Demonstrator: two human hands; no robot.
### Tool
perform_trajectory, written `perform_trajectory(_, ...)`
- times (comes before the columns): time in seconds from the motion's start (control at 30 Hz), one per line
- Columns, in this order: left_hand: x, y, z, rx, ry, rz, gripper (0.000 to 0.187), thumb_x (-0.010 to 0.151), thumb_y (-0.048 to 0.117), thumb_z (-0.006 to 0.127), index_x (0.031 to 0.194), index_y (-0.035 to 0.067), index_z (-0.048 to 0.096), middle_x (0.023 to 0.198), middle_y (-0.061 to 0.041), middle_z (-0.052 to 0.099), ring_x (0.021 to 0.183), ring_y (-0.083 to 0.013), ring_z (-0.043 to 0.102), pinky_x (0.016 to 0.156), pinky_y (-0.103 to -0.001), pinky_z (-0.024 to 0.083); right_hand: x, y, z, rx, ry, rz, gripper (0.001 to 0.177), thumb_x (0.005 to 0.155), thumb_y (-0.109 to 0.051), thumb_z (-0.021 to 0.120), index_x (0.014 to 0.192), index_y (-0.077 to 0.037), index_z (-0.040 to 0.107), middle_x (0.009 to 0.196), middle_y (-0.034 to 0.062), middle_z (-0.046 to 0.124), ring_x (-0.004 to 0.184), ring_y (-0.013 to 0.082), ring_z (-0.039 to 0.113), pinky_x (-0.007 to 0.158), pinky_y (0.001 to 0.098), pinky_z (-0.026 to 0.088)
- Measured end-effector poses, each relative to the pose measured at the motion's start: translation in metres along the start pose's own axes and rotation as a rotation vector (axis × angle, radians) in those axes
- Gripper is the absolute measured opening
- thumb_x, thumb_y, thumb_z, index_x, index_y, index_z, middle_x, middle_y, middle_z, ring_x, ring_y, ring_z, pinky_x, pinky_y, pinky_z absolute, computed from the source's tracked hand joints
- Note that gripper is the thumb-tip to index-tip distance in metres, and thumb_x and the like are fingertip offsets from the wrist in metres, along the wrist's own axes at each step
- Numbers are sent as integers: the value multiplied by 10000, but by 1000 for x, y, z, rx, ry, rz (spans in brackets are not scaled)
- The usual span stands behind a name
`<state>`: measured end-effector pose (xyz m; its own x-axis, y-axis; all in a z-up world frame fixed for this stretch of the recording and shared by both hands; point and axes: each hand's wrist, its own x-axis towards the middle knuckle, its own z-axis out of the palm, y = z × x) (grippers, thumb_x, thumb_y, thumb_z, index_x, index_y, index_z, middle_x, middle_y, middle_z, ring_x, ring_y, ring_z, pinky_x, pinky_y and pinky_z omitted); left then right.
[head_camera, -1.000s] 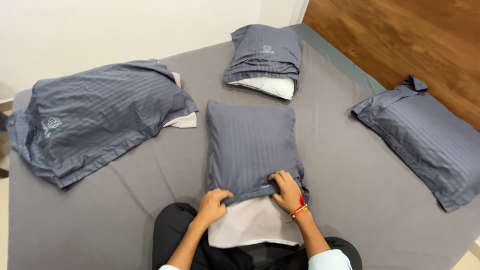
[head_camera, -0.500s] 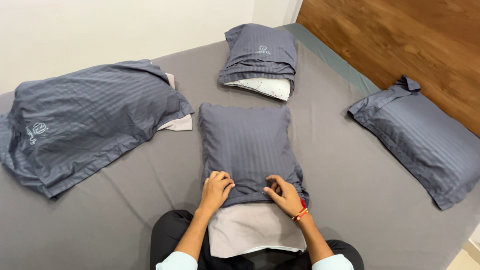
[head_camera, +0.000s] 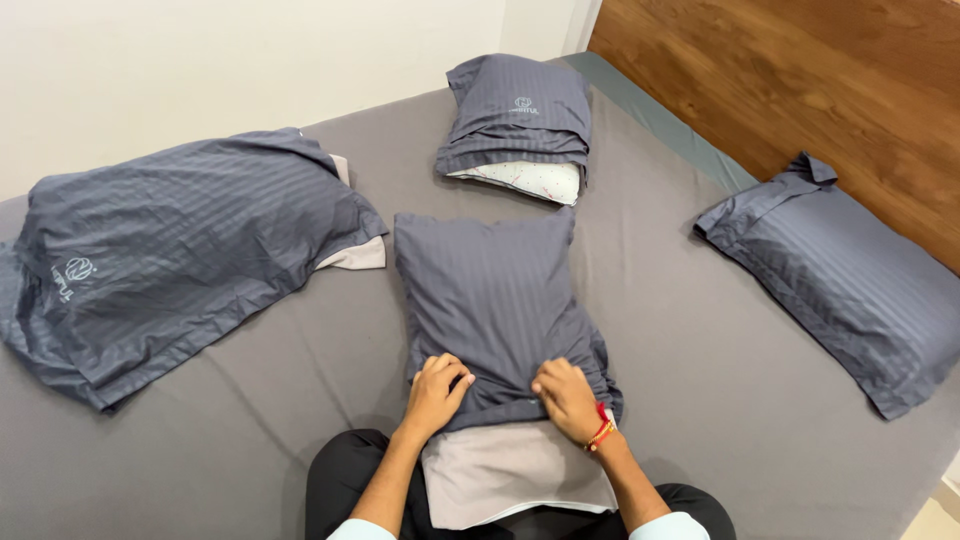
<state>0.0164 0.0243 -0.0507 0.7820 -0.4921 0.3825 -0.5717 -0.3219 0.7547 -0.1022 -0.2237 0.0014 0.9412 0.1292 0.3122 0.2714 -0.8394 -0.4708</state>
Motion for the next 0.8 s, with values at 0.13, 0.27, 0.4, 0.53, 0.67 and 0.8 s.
perform_trajectory(0.13,-8,2,-1,19,-165,55,125,872,196,731,865,72,746,874,-34,671,901,-245,614,799,-397,463,1,1,7,-77,71,49,67,889,-126,591,876,-103,652,909,19,620,909,239,565,763,371,391)
perform_trajectory(0.27,-9,-5,-2,-177,-316,-44,156,876,213,728,863,57,731,812,-46,659,840,-253,606,757,-382,506,6,1,8,-124,185,139,133,946,-182,613,854,-103,669,794,33,627,808,243,576,741,389,381)
perform_trajectory(0.4,-11,-13,3,-87,-122,-169,188,867,263,734,851,75,735,833,-29,682,893,-242,638,781,-380,523,2,1,3,-46,36,112,144,952,-193,613,866,-101,684,777,47,655,786,243,610,736,374,411)
perform_trajectory(0.53,-5,-31,5,105,111,-327,409,777,350,827,1070,102,685,1096,-107,659,1052,-315,602,914,-412,500,-1,14,-4,173,-148,370,238,931,-312,687,941,-82,747,781,61,673,725,225,644,707,367,500)
perform_trajectory(0.67,7,-33,-2,-233,-26,-908,1034,792,389,917,1548,123,265,1534,-180,354,1408,-337,406,1108,-425,403,-10,44,-3,67,188,571,613,704,-408,854,1149,-28,674,983,160,679,941,329,629,820,405,522)
perform_trajectory(0.8,14,-19,-6,-570,-156,-802,1069,763,243,838,1611,152,194,1578,-108,422,1453,-261,419,1175,-370,352,-17,103,3,237,90,872,1017,739,-529,887,1427,61,426,1332,290,568,1242,379,581,1028,420,459)
